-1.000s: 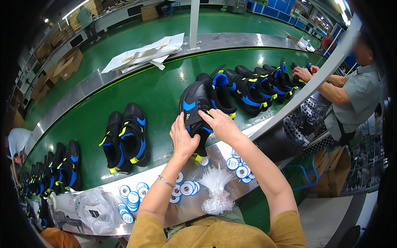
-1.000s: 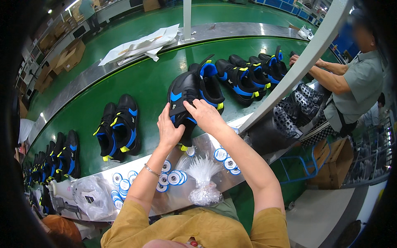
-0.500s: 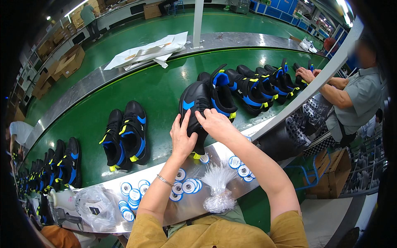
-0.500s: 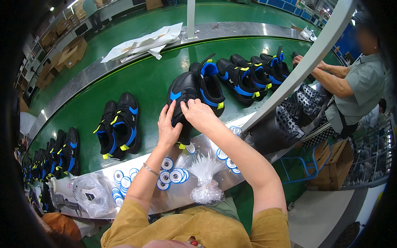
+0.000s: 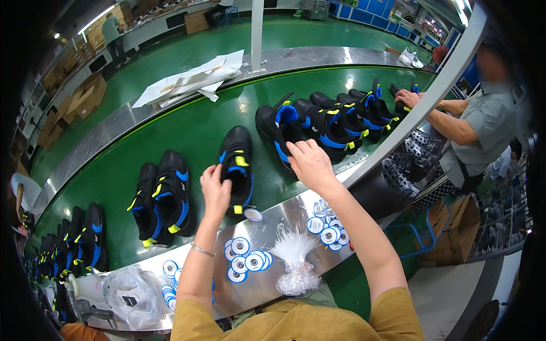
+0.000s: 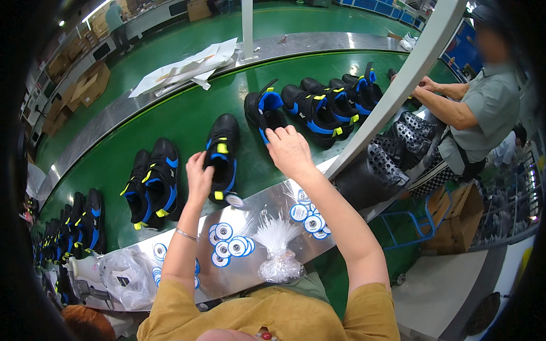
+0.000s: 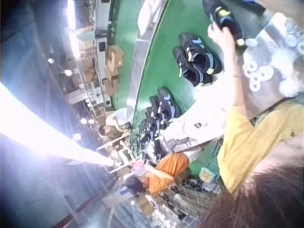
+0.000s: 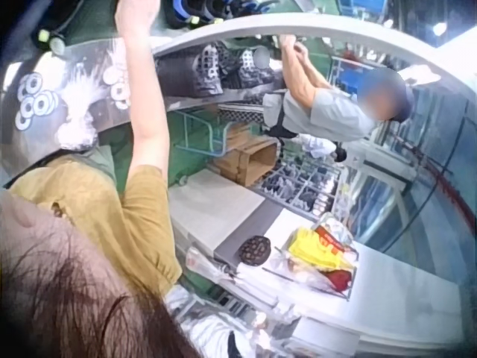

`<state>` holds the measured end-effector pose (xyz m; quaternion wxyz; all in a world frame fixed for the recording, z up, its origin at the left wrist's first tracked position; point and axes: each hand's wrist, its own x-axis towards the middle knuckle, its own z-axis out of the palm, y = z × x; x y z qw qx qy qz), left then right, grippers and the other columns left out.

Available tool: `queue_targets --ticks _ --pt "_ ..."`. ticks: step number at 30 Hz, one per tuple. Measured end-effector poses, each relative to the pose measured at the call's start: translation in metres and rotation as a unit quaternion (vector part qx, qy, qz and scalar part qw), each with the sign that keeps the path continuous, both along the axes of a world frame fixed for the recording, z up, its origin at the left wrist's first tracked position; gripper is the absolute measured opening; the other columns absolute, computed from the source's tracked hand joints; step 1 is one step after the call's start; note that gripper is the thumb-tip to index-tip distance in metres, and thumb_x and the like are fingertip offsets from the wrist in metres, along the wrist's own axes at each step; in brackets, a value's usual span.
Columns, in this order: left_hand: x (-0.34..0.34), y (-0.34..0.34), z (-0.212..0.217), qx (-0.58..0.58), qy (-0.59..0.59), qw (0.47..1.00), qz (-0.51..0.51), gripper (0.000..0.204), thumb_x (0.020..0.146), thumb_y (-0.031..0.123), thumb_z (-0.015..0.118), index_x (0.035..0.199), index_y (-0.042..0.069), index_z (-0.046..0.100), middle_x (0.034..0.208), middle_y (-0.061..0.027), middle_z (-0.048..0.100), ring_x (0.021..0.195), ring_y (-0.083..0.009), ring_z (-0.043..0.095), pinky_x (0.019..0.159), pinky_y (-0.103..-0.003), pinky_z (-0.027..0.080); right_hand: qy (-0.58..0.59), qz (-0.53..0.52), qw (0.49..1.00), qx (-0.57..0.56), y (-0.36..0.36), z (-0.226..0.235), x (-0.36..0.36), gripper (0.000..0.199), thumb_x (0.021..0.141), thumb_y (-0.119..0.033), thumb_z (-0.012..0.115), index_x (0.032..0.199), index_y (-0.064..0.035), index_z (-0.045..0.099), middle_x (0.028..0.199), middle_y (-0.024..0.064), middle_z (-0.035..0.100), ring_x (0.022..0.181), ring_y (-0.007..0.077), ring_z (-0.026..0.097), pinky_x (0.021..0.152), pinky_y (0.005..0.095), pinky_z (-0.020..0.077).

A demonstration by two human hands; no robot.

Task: The person attaches small circular tags to the tongue of black and blue sneakers on a factory assembly line. They handle each shoe one at a time, affixing tags and moving completed pairs along the conveyor. The person also briefly opens a thermos and pours a drink into a cup.

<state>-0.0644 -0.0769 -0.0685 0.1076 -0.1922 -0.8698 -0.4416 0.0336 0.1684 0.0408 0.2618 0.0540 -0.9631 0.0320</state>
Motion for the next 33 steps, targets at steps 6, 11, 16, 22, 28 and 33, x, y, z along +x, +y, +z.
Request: queue_targets --ticks 6,11,16,22,28,33 --pt "-0.027 0.010 -0.014 0.058 -0.035 0.996 0.049 0.050 0.077 0.006 0.056 0.125 -0.009 0.055 0.115 -0.0207 0.052 0.110 -0.0349 0.047 0.099 -0.040 0.038 -0.030 -0.046 0.999 -0.001 0.009 -0.061 -0.020 0.019 0.073 -0.004 0.060 0.091 -0.0071 0.060 0.093 0.0079 0.061 0.097 0.0282 0.055 0.079 0.0405 0.0450" --pt "-0.021 0.024 0.032 -0.053 0.123 0.988 0.082 0.051 0.079 0.003 0.056 0.129 -0.006 0.051 0.124 -0.0208 0.053 0.116 -0.0379 0.049 0.100 -0.042 0.040 0.015 0.132 0.987 -0.095 -0.030 -0.046 -0.007 0.015 0.078 -0.007 0.063 0.092 -0.0061 0.062 0.092 0.0092 0.062 0.096 0.0273 0.056 0.078 0.0390 0.0438" --pt "0.001 0.070 0.079 0.121 0.105 0.982 -0.096 0.046 0.086 -0.004 0.047 0.132 -0.008 0.045 0.131 -0.0265 0.052 0.119 -0.0425 0.052 0.102 -0.043 0.042 0.108 -0.018 0.961 -0.253 -0.006 -0.040 -0.024 0.032 0.084 -0.019 0.066 0.110 -0.0009 0.061 0.107 0.0168 0.063 0.098 0.0351 0.060 0.083 0.0443 0.0479" --pt "-0.015 0.115 0.031 0.049 -0.071 0.996 -0.037 0.055 0.083 -0.004 0.046 0.137 -0.010 0.036 0.127 -0.0341 0.052 0.118 -0.0448 0.052 0.101 -0.046 0.043 0.001 -0.076 0.926 -0.370 -0.001 -0.081 -0.060 0.056 0.076 -0.009 0.067 0.128 0.0020 0.047 0.117 0.0232 0.061 0.103 0.0351 0.062 0.086 0.0386 0.0509" --pt "-0.024 0.100 0.016 0.158 -0.080 0.983 -0.047 0.051 0.078 -0.007 0.047 0.129 -0.004 0.050 0.115 -0.0214 0.063 0.107 -0.0317 0.061 0.094 -0.036 0.047 -0.024 -0.033 0.891 -0.452 0.006 -0.075 -0.064 0.039 0.072 0.006 0.052 0.109 -0.0039 0.060 0.107 0.0154 0.066 0.081 0.0313 0.064 0.072 0.0359 0.0500" --pt "-0.025 0.095 0.012 0.183 -0.092 0.978 -0.051 0.049 0.077 -0.006 0.049 0.126 -0.002 0.054 0.111 -0.0172 0.064 0.103 -0.0279 0.062 0.092 -0.034 0.047 -0.019 -0.016 0.947 -0.320 -0.006 -0.080 -0.066 0.024 0.074 0.003 0.054 0.097 -0.0024 0.059 0.104 0.0153 0.060 0.094 0.0366 0.060 0.081 0.0424 0.0482"
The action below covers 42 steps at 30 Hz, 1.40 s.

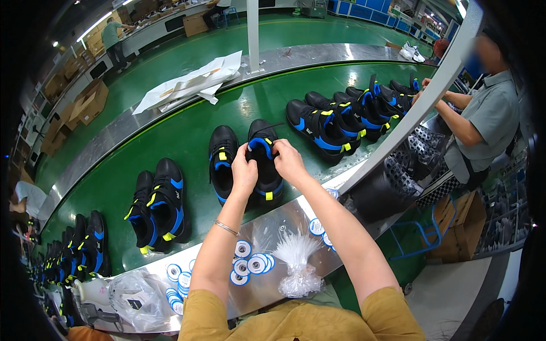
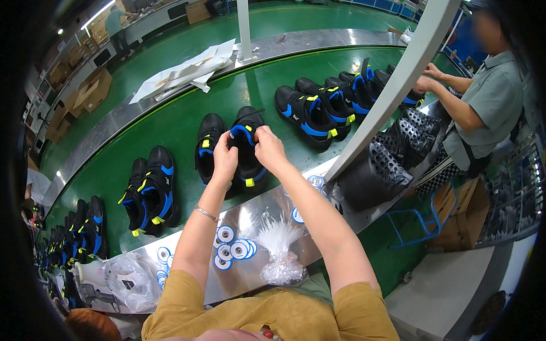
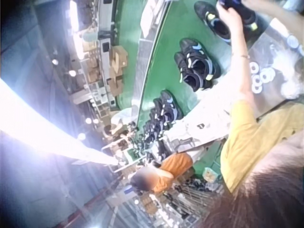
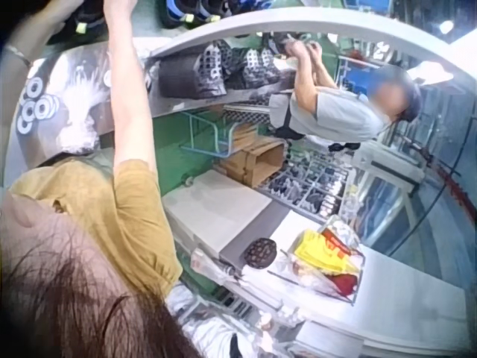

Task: The person attaches small circular tags to the tongue of black and blue sneakers on a factory assembly line. They handle each shoe one at a time, affixing tags and moving completed pairs along the conveyor. The person also briefly opens a thermos and pours a drink into a cup.

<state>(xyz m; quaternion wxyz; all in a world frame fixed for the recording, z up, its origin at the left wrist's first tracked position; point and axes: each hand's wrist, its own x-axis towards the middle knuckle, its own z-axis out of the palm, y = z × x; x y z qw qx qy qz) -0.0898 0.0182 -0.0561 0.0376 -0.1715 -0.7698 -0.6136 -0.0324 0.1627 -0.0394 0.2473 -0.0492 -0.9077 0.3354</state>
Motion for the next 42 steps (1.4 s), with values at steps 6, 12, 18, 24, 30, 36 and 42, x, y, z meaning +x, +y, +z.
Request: queue_targets --ticks 6,12,18,24,30,36,42 --pt "0.026 -0.003 0.014 -0.025 0.049 0.998 -0.011 0.051 0.079 -0.004 0.048 0.130 -0.003 0.050 0.120 -0.0269 0.060 0.114 -0.0398 0.058 0.100 -0.042 0.045 -0.015 -0.001 1.000 0.025 -0.028 0.068 0.016 0.032 0.077 -0.004 0.058 0.109 -0.0081 0.060 0.107 0.0152 0.056 0.099 0.0370 0.059 0.082 0.0442 0.0491" --pt "0.027 -0.013 0.012 0.021 0.007 0.999 -0.037 0.056 0.080 -0.006 0.051 0.135 0.000 0.045 0.127 -0.0265 0.055 0.118 -0.0384 0.056 0.100 -0.041 0.045 -0.079 0.052 0.986 0.140 -0.019 0.062 0.006 0.022 0.077 0.001 0.058 0.092 -0.0114 0.069 0.099 0.0118 0.057 0.093 0.0324 0.062 0.078 0.0426 0.0502" --pt "0.031 -0.019 0.013 0.001 0.163 0.987 0.009 0.037 0.079 -0.011 0.049 0.114 0.000 0.056 0.117 -0.0198 0.054 0.105 -0.0375 0.059 0.091 -0.042 0.049 -0.097 0.110 0.971 0.188 -0.017 0.062 0.001 0.021 0.071 0.005 0.060 0.081 -0.0097 0.071 0.095 0.0109 0.057 0.095 0.0297 0.061 0.079 0.0404 0.0491" --pt "0.030 -0.023 0.010 -0.102 0.165 0.981 0.004 0.021 0.082 -0.005 0.050 0.100 -0.003 0.059 0.115 -0.0238 0.054 0.103 -0.0413 0.057 0.089 -0.045 0.048 -0.070 0.100 0.980 0.157 -0.028 0.054 -0.004 0.023 0.074 0.003 0.060 0.093 -0.0070 0.068 0.099 0.0128 0.058 0.097 0.0330 0.060 0.083 0.0433 0.0493" --pt "0.032 -0.026 0.009 -0.043 0.106 0.993 0.013 0.027 0.081 -0.007 0.048 0.108 -0.003 0.050 0.108 -0.0231 0.056 0.102 -0.0413 0.056 0.088 -0.046 0.045 0.001 0.115 0.990 0.084 -0.035 0.036 -0.005 0.017 0.076 -0.001 0.061 0.093 -0.0005 0.064 0.099 0.0149 0.058 0.097 0.0335 0.060 0.083 0.0417 0.0501" --pt "0.032 -0.032 0.016 -0.045 0.084 0.995 0.011 0.035 0.078 -0.008 0.050 0.111 0.000 0.054 0.111 -0.0222 0.056 0.105 -0.0411 0.055 0.091 -0.044 0.046 0.017 0.130 0.962 0.238 -0.056 0.029 0.011 0.017 0.075 -0.001 0.059 0.091 0.0014 0.063 0.098 0.0130 0.058 0.096 0.0317 0.057 0.083 0.0386 0.0504" --pt "0.034 -0.031 0.038 -0.250 0.340 0.907 -0.009 0.030 0.075 -0.001 0.057 0.105 0.002 0.063 0.107 -0.0173 0.058 0.104 -0.0341 0.055 0.082 -0.042 0.051 0.105 0.022 0.994 -0.024 -0.021 0.037 0.036 0.019 0.084 -0.004 0.058 0.101 -0.0015 0.065 0.093 0.0177 0.066 0.085 0.0346 0.065 0.076 0.0427 0.0522"
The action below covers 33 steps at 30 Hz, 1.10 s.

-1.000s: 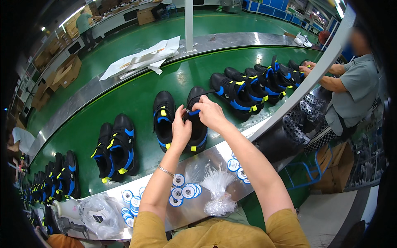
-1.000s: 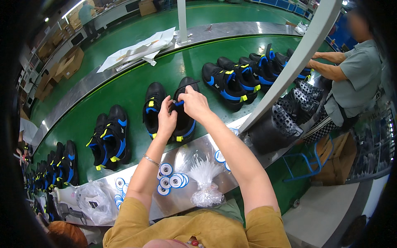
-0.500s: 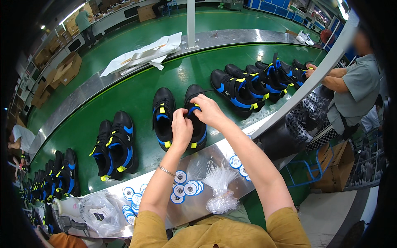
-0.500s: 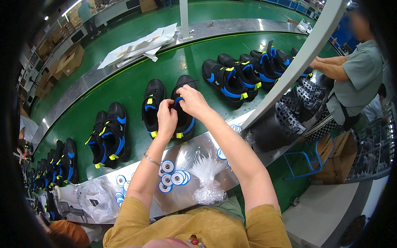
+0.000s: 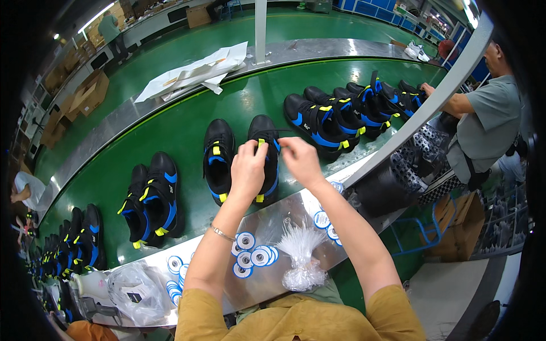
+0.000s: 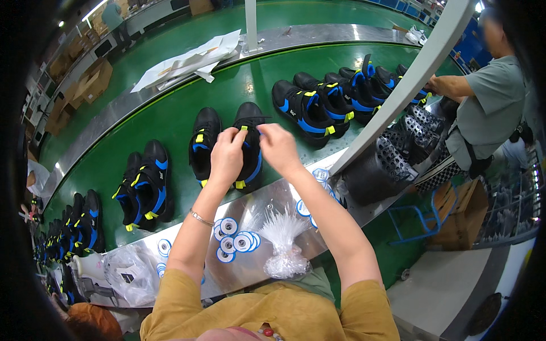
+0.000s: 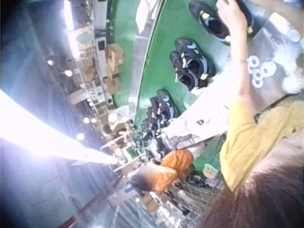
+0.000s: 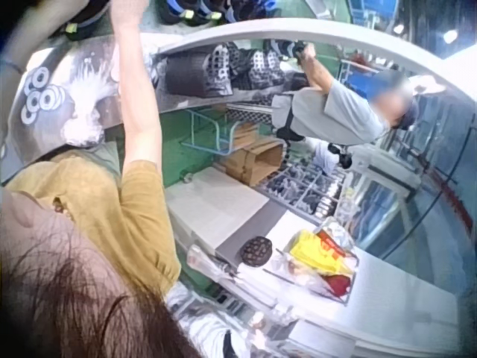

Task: The person attaches small circular tags to the tongue of black and blue sneakers on a factory assembly line. They handle each shoe one at a time, affixing tags and moving completed pairs along the conveyor. The person also briefly opens a thermos and pours a drink into a cup.

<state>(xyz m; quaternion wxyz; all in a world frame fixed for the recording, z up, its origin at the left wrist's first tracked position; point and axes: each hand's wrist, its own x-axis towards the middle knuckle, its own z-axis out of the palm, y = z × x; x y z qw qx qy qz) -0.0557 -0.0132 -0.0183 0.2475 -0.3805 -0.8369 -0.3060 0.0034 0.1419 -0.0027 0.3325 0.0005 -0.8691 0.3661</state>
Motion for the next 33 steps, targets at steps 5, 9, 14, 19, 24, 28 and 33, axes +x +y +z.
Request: queue_targets --ticks 5,9,14,19,24,28,33 --pt "-0.006 0.004 -0.002 -0.049 0.049 0.997 0.024 0.007 0.074 0.004 0.060 0.081 0.005 0.059 0.085 -0.0089 0.056 0.087 -0.0268 0.057 0.066 -0.037 0.052 -0.172 -0.063 0.957 -0.224 0.022 -0.009 0.003 0.030 0.086 -0.018 0.067 0.110 -0.0002 0.062 0.087 0.0130 0.067 0.076 0.0221 0.066 0.065 0.0333 0.0526" --pt "0.005 -0.011 -0.005 0.049 0.054 0.997 0.034 0.021 0.074 -0.005 0.060 0.092 0.003 0.068 0.096 -0.0076 0.065 0.091 -0.0260 0.063 0.072 -0.036 0.054 -0.198 -0.011 0.889 -0.412 0.022 0.002 0.006 0.053 0.090 -0.028 0.068 0.132 -0.0030 0.048 0.096 0.0062 0.061 0.080 0.0145 0.062 0.056 0.0266 0.0473" --pt "0.023 -0.040 -0.010 0.110 0.113 0.986 0.058 0.025 0.070 -0.009 0.064 0.093 0.001 0.069 0.096 -0.0109 0.066 0.091 -0.0282 0.064 0.076 -0.036 0.055 -0.133 0.146 0.857 -0.476 -0.008 0.032 0.008 0.044 0.092 -0.022 0.066 0.129 -0.0025 0.052 0.100 0.0049 0.062 0.083 0.0111 0.061 0.062 0.0226 0.0478" --pt "0.036 -0.056 -0.011 0.141 0.107 0.982 0.069 0.032 0.067 -0.012 0.063 0.095 0.002 0.069 0.100 -0.0110 0.064 0.093 -0.0301 0.062 0.077 -0.037 0.054 -0.150 0.212 0.866 -0.427 -0.025 0.030 0.004 0.016 0.093 -0.013 0.064 0.104 -0.0020 0.067 0.084 0.0016 0.065 0.071 0.0054 0.059 0.060 0.0190 0.0471" --pt "0.040 -0.067 -0.015 0.148 0.105 0.981 0.069 0.034 0.066 -0.013 0.062 0.096 0.002 0.070 0.100 -0.0099 0.062 0.093 -0.0298 0.060 0.076 -0.037 0.053 -0.159 0.202 0.832 -0.492 -0.034 0.047 0.014 0.020 0.092 -0.012 0.065 0.109 -0.0017 0.063 0.086 0.0023 0.064 0.069 0.0057 0.059 0.056 0.0182 0.0461" --pt "0.042 -0.069 -0.013 0.150 0.111 0.980 0.064 0.034 0.066 -0.013 0.062 0.095 0.002 0.070 0.099 -0.0096 0.062 0.093 -0.0294 0.060 0.075 -0.037 0.053 -0.149 0.250 0.860 -0.420 -0.052 0.059 0.014 0.017 0.092 -0.011 0.064 0.106 -0.0025 0.063 0.084 0.0021 0.063 0.068 0.0053 0.059 0.053 0.0176 0.0441" --pt "0.041 -0.077 -0.018 0.175 0.083 0.979 0.060 0.031 0.069 -0.015 0.061 0.095 -0.001 0.068 0.099 -0.0119 0.062 0.094 -0.0296 0.059 0.081 -0.037 0.051 -0.167 0.192 0.887 -0.386 -0.049 0.044 0.009 0.010 0.090 -0.009 0.065 0.097 -0.0011 0.068 0.078 0.0018 0.064 0.062 0.0046 0.056 0.053 0.0174 0.0429"
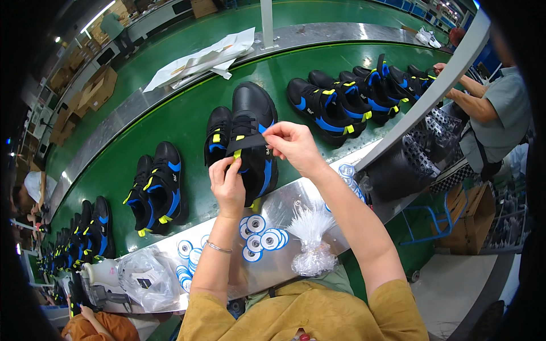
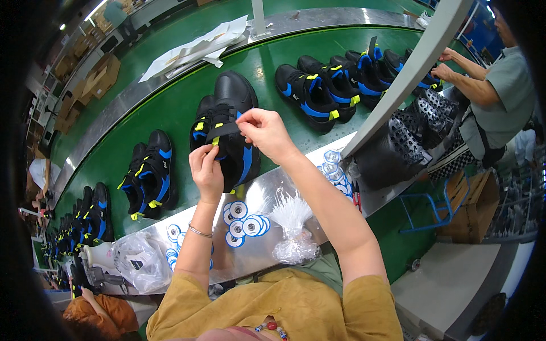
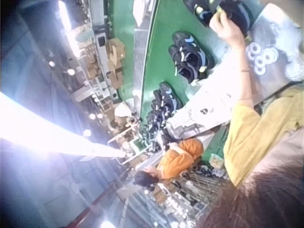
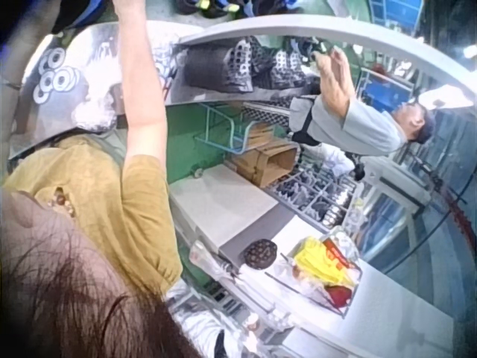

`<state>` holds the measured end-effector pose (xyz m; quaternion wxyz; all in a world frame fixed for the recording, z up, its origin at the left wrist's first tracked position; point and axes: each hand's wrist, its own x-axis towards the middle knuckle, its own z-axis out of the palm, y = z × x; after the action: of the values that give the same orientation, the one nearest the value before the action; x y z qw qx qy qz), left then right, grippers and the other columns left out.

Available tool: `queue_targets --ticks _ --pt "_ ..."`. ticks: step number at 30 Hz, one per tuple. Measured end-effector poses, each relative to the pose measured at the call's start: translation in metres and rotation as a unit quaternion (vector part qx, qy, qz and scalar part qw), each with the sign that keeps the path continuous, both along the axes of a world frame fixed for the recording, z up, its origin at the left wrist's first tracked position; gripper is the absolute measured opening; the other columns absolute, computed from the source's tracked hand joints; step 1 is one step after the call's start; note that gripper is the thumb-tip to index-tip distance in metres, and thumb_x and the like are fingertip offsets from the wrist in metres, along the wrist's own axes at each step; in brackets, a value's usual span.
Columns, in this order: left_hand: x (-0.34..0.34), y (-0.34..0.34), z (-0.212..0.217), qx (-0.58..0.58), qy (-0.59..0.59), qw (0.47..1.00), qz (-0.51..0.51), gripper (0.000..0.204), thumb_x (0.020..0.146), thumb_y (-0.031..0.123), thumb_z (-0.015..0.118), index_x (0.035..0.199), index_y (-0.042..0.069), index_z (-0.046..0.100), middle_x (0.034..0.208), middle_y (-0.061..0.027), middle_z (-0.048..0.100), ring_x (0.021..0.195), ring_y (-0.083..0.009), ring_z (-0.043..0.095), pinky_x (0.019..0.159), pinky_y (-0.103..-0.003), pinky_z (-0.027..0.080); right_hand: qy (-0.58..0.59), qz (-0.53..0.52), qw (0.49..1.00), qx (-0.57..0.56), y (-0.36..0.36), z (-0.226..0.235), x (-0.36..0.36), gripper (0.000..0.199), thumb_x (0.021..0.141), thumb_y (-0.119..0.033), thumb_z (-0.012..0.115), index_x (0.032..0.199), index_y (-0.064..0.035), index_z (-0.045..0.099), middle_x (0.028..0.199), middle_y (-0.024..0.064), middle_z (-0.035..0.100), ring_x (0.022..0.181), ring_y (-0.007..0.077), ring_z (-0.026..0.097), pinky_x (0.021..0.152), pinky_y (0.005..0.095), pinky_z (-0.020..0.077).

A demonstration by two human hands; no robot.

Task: The person attaches small circular tags to the tongue of black and blue sneakers on a factory assembly line. They handle each shoe one at a time, affixing tags and moving completed pairs along the conveyor. The person also briefly opens a thermos and pours a drink into a cup.

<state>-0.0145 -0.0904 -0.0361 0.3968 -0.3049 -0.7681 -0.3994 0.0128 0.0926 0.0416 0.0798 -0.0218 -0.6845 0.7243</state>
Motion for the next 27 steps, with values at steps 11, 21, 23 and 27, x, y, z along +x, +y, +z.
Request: queue_targets --ticks 11,21,23,27 --pt "-0.001 -0.010 -0.005 0.013 -0.011 1.000 0.002 0.030 0.071 -0.015 0.059 0.097 -0.002 0.068 0.100 -0.0128 0.063 0.095 -0.0302 0.059 0.084 -0.037 0.049 -0.058 -0.034 0.998 0.003 -0.022 -0.055 0.026 0.013 0.091 -0.007 0.064 0.102 -0.0015 0.068 0.080 0.0028 0.067 0.064 0.0055 0.059 0.053 0.0180 0.0450" --pt "-0.008 -0.010 -0.004 0.000 -0.002 1.000 0.016 0.030 0.071 -0.013 0.061 0.098 -0.001 0.067 0.100 -0.0125 0.062 0.094 -0.0308 0.059 0.082 -0.039 0.050 -0.048 -0.061 0.987 0.140 -0.021 -0.082 0.031 0.010 0.088 -0.008 0.065 0.095 -0.0010 0.066 0.074 0.0009 0.063 0.061 0.0073 0.057 0.054 0.0228 0.0468" --pt "-0.015 -0.005 0.000 -0.011 -0.003 1.000 0.012 0.029 0.072 -0.012 0.061 0.098 -0.001 0.067 0.100 -0.0129 0.062 0.094 -0.0311 0.059 0.082 -0.039 0.050 -0.036 -0.084 0.986 0.138 -0.005 -0.076 0.045 0.012 0.088 -0.010 0.066 0.094 -0.0004 0.068 0.073 0.0003 0.063 0.064 0.0066 0.057 0.055 0.0221 0.0471" --pt "-0.027 -0.003 0.004 -0.048 -0.033 0.997 0.043 0.023 0.077 -0.008 0.060 0.098 0.000 0.067 0.098 -0.0114 0.063 0.094 -0.0303 0.059 0.080 -0.037 0.051 -0.078 -0.059 0.967 0.236 0.036 -0.044 0.083 0.014 0.087 -0.011 0.065 0.093 0.0009 0.068 0.077 0.0051 0.066 0.069 0.0117 0.060 0.062 0.0267 0.0492"
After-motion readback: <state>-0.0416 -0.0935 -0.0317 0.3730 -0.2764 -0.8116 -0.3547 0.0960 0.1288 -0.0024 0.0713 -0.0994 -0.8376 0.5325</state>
